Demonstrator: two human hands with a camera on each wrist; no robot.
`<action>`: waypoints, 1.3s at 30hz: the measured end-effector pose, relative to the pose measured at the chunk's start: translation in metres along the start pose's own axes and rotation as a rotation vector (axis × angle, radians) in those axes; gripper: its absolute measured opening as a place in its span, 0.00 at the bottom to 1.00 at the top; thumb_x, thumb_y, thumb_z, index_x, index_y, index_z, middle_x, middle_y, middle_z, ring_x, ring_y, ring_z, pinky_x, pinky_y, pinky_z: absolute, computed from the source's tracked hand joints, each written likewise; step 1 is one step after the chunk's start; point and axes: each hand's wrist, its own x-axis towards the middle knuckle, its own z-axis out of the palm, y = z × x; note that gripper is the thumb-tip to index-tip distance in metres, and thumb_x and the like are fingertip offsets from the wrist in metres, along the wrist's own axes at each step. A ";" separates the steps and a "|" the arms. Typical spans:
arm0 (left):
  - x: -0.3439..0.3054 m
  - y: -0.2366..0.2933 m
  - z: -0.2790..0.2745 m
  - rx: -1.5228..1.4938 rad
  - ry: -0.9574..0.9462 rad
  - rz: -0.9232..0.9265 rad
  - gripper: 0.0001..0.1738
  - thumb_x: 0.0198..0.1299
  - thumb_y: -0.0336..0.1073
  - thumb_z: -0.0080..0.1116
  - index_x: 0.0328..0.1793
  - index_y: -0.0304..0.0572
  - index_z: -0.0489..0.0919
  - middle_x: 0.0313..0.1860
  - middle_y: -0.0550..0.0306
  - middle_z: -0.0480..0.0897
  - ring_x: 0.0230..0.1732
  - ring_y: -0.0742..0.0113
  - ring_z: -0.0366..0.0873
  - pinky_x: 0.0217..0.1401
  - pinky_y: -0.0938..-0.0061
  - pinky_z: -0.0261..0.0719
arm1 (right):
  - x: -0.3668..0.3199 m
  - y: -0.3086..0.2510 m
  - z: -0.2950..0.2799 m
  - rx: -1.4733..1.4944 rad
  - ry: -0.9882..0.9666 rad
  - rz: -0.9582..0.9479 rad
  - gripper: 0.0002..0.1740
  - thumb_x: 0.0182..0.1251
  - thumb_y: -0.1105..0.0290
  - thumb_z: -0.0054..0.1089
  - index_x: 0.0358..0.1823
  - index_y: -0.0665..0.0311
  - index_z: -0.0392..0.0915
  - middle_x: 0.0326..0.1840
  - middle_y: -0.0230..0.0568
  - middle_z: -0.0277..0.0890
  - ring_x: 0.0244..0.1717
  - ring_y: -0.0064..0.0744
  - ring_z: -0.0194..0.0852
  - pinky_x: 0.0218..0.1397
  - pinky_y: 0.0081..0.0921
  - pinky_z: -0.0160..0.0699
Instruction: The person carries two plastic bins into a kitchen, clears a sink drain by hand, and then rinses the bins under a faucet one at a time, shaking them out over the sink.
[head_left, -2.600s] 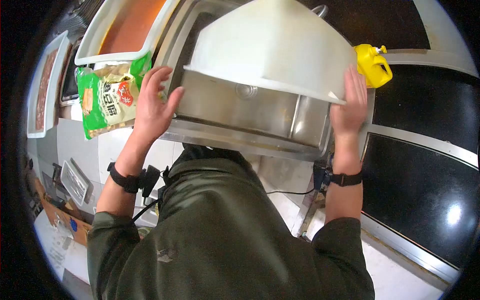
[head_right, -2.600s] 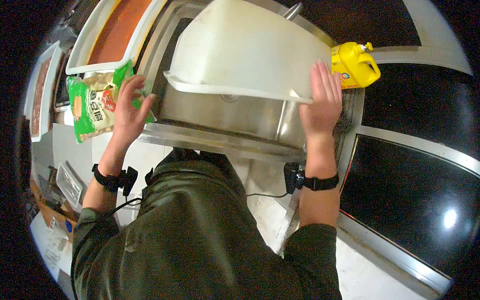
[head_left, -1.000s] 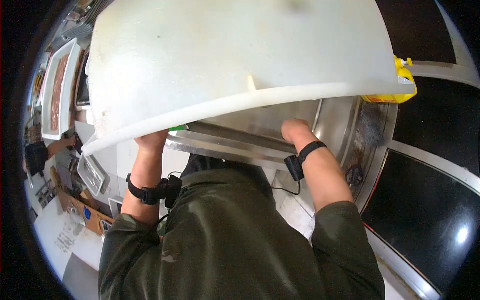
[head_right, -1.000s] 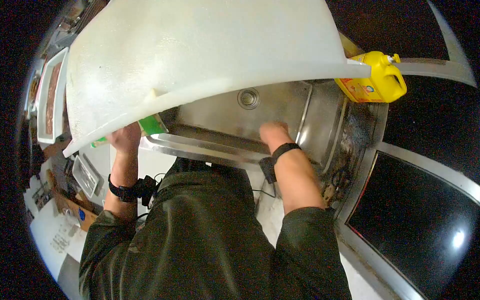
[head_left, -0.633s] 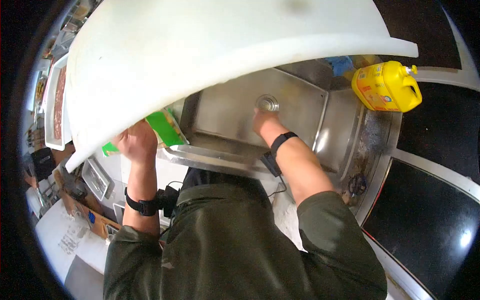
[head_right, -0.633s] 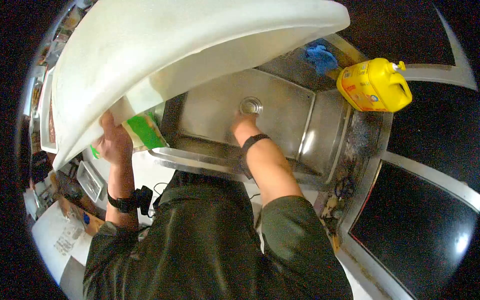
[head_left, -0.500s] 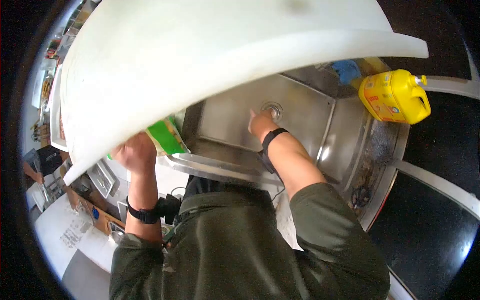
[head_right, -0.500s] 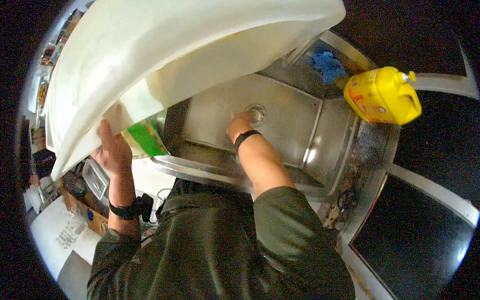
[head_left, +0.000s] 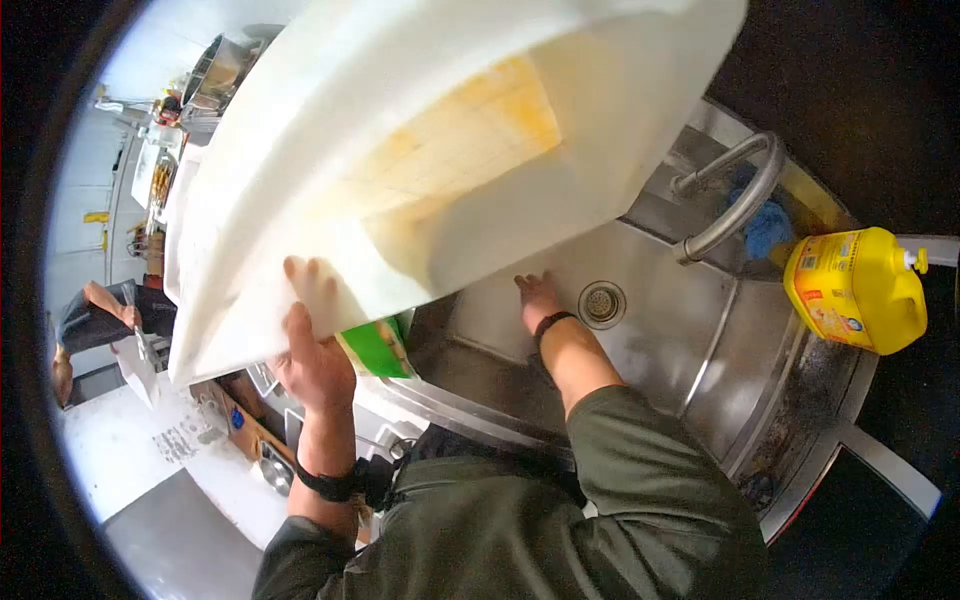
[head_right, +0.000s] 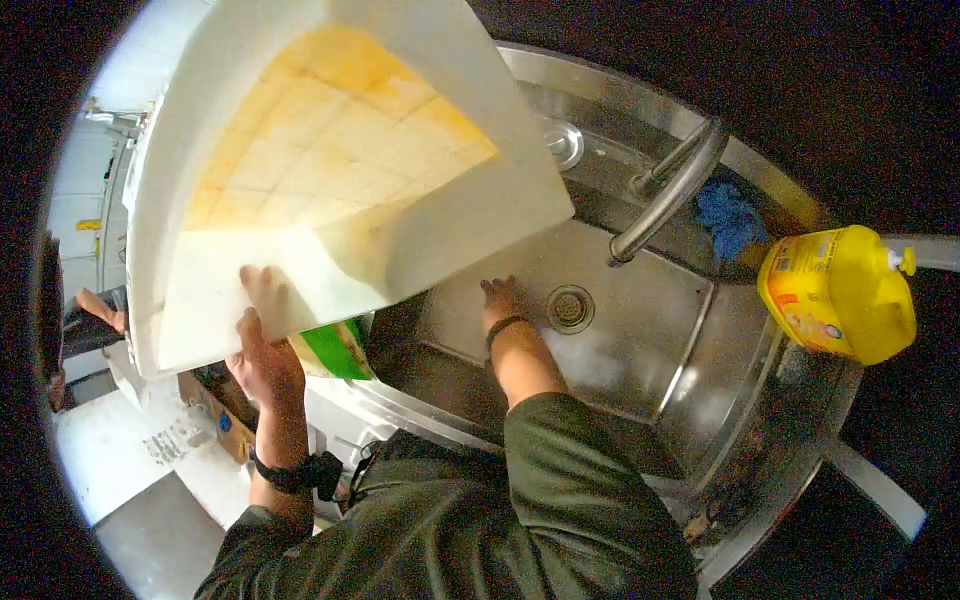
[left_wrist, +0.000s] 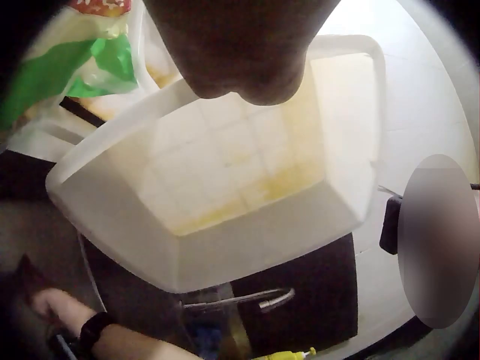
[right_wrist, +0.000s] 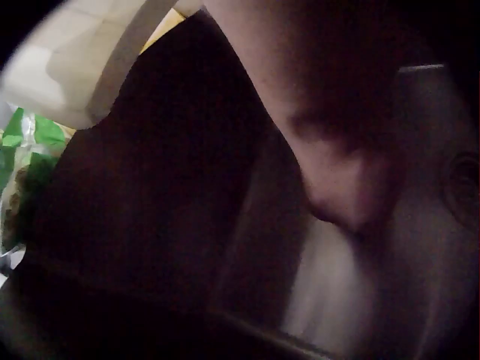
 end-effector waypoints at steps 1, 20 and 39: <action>-0.002 0.001 0.002 0.006 -0.014 0.005 0.26 0.64 0.26 0.42 0.69 0.25 0.61 0.68 0.39 0.67 0.67 0.43 0.67 0.69 0.52 0.69 | -0.005 0.008 -0.009 0.004 -0.001 0.000 0.30 0.62 0.73 0.42 0.69 0.60 0.62 0.72 0.45 0.59 0.71 0.43 0.58 0.77 0.49 0.41; -0.021 -0.020 -0.025 0.248 -0.039 -0.055 0.22 0.68 0.31 0.42 0.65 0.24 0.66 0.63 0.39 0.71 0.63 0.48 0.71 0.67 0.58 0.68 | -0.154 0.164 -0.064 0.005 -0.110 0.503 0.31 0.69 0.59 0.43 0.70 0.67 0.59 0.77 0.50 0.45 0.76 0.47 0.45 0.76 0.46 0.50; -0.036 -0.064 0.042 0.601 0.002 -0.162 0.26 0.69 0.29 0.31 0.71 0.24 0.57 0.72 0.43 0.61 0.74 0.48 0.55 0.78 0.53 0.52 | -0.138 0.395 -0.046 -0.355 -0.163 0.434 0.21 0.65 0.65 0.46 0.58 0.62 0.76 0.64 0.48 0.71 0.69 0.58 0.58 0.78 0.43 0.42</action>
